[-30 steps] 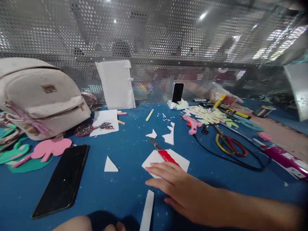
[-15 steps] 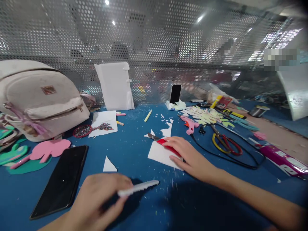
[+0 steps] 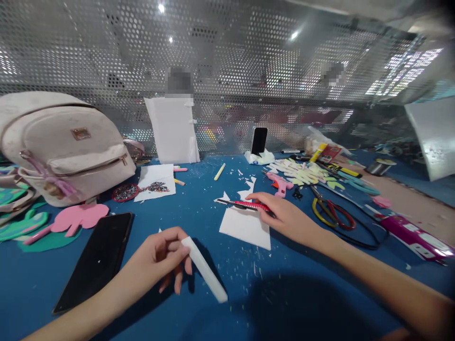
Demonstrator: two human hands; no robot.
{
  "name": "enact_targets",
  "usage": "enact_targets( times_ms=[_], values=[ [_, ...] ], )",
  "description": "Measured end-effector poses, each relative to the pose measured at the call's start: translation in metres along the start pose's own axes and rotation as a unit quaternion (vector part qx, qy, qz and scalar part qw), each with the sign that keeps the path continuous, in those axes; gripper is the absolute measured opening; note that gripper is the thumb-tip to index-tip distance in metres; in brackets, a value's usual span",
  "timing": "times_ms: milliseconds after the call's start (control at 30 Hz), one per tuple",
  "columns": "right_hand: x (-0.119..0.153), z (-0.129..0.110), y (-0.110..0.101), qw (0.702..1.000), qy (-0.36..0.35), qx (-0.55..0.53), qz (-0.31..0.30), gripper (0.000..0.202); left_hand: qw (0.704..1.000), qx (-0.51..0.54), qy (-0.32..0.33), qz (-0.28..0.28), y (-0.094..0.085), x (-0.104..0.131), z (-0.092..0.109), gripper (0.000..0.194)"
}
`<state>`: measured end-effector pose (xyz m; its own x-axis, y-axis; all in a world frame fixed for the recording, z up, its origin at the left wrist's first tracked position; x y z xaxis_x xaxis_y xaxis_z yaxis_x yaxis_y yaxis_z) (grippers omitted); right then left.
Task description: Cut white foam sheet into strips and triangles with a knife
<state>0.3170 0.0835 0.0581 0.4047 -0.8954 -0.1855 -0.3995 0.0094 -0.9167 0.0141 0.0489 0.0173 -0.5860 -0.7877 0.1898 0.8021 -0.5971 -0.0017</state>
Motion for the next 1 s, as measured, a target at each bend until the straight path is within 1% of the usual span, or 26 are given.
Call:
enact_targets(
  times_ms=[33, 67, 100, 133, 167, 200, 233, 267, 300, 333, 367, 433, 500, 533, 600, 667, 733, 800, 867, 900, 967, 1000],
  values=[
    [0.0, -0.001, -0.004, 0.999, 0.018, -0.034, -0.011, 0.038, 0.998, -0.039, 0.044, 0.02, -0.002, 0.003, 0.006, 0.031],
    [0.001, -0.001, -0.008, 0.997, 0.035, -0.072, -0.015, 0.037, 0.988, -0.103, 0.108, 0.035, -0.003, 0.007, 0.014, 0.022],
    [0.001, -0.001, -0.01, 0.991, 0.051, -0.119, -0.015, 0.037, 0.963, -0.19, 0.187, 0.035, -0.002, 0.013, 0.021, 0.014],
    [0.002, -0.001, -0.011, 0.982, 0.066, -0.174, -0.015, 0.037, 0.917, -0.291, 0.273, 0.028, 0.001, 0.019, 0.026, 0.013],
    [0.003, -0.001, -0.01, 0.968, 0.079, -0.236, -0.017, 0.038, 0.849, -0.393, 0.353, 0.017, 0.005, 0.027, 0.029, 0.019],
    [0.004, -0.002, -0.007, 0.951, 0.089, -0.297, -0.019, 0.04, 0.772, -0.482, 0.415, 0.012, 0.009, 0.033, 0.027, 0.024],
    [0.005, -0.003, -0.004, 0.931, 0.096, -0.35, -0.019, 0.041, 0.696, -0.554, 0.457, 0.014, 0.012, 0.039, 0.023, 0.027],
    [0.007, -0.004, 0.0, 0.915, 0.099, -0.39, -0.016, 0.043, 0.631, -0.61, 0.479, 0.026, 0.014, 0.042, 0.018, 0.028],
    [0.009, -0.006, 0.005, 0.905, 0.097, -0.414, -0.009, 0.043, 0.582, -0.649, 0.489, 0.04, 0.016, 0.043, 0.013, 0.029],
    [0.011, -0.008, 0.01, 0.901, 0.091, -0.424, 0.003, 0.042, 0.551, -0.676, 0.487, 0.051, 0.017, 0.043, 0.009, 0.031],
    [0.015, -0.011, 0.014, 0.901, 0.081, -0.426, 0.017, 0.039, 0.536, -0.694, 0.478, 0.056, 0.018, 0.041, 0.005, 0.034],
    [0.021, -0.019, 0.023, 0.904, 0.051, -0.422, 0.04, 0.031, 0.529, -0.718, 0.446, 0.07, 0.018, 0.035, 0.002, 0.039],
    [0.028, -0.029, 0.029, 0.906, 0.004, -0.42, 0.049, 0.027, 0.534, -0.731, 0.414, 0.091, 0.016, 0.028, 0.005, 0.042],
    [0.032, -0.034, 0.03, 0.906, -0.027, -0.419, 0.047, 0.026, 0.541, -0.734, 0.399, 0.094, 0.015, 0.025, 0.006, 0.043],
    [0.038, -0.043, 0.03, 0.908, -0.089, -0.408, 0.019, 0.026, 0.572, -0.724, 0.377, 0.086, 0.011, 0.021, 0.01, 0.046],
    [0.044, -0.046, 0.029, 0.907, -0.118, -0.405, -0.005, 0.029, 0.617, -0.702, 0.349, 0.074, 0.007, 0.02, 0.013, 0.047],
    [0.049, -0.042, 0.03, 0.899, -0.107, -0.425, -0.013, 0.034, 0.656, -0.677, 0.326, 0.072, 0.002, 0.02, 0.014, 0.045],
    [0.053, -0.035, 0.035, 0.886, -0.073, -0.458, -0.017, 0.038, 0.678, -0.661, 0.315, 0.07, 0.0, 0.019, 0.015, 0.042],
    [0.056, -0.029, 0.042, 0.873, -0.035, -0.487, -0.017, 0.039, 0.688, -0.645, 0.327, 0.061, 0.002, 0.019, 0.015, 0.041],
    [0.056, -0.028, 0.045, 0.871, -0.02, -0.491, -0.017, 0.038, 0.69, -0.639, 0.335, 0.057, 0.003, 0.018, 0.014, 0.041],
    [0.053, -0.03, 0.049, 0.877, -0.017, -0.479, -0.014, 0.036, 0.697, -0.625, 0.346, 0.064, 0.004, 0.017, 0.01, 0.042],
    [0.051, -0.032, 0.05, 0.882, -0.026, -0.471, -0.011, 0.036, 0.704, -0.616, 0.347, 0.071, 0.004, 0.016, 0.007, 0.042]
  ],
)
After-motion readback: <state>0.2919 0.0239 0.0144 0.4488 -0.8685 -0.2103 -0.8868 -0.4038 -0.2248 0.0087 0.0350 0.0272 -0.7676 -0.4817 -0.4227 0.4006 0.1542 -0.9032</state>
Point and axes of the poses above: each hand's wrist, its own x-axis away from the middle knuckle, its own y-axis out of the palm, z = x × y, the point moved 4 cm from there along -x, towards the middle knuckle
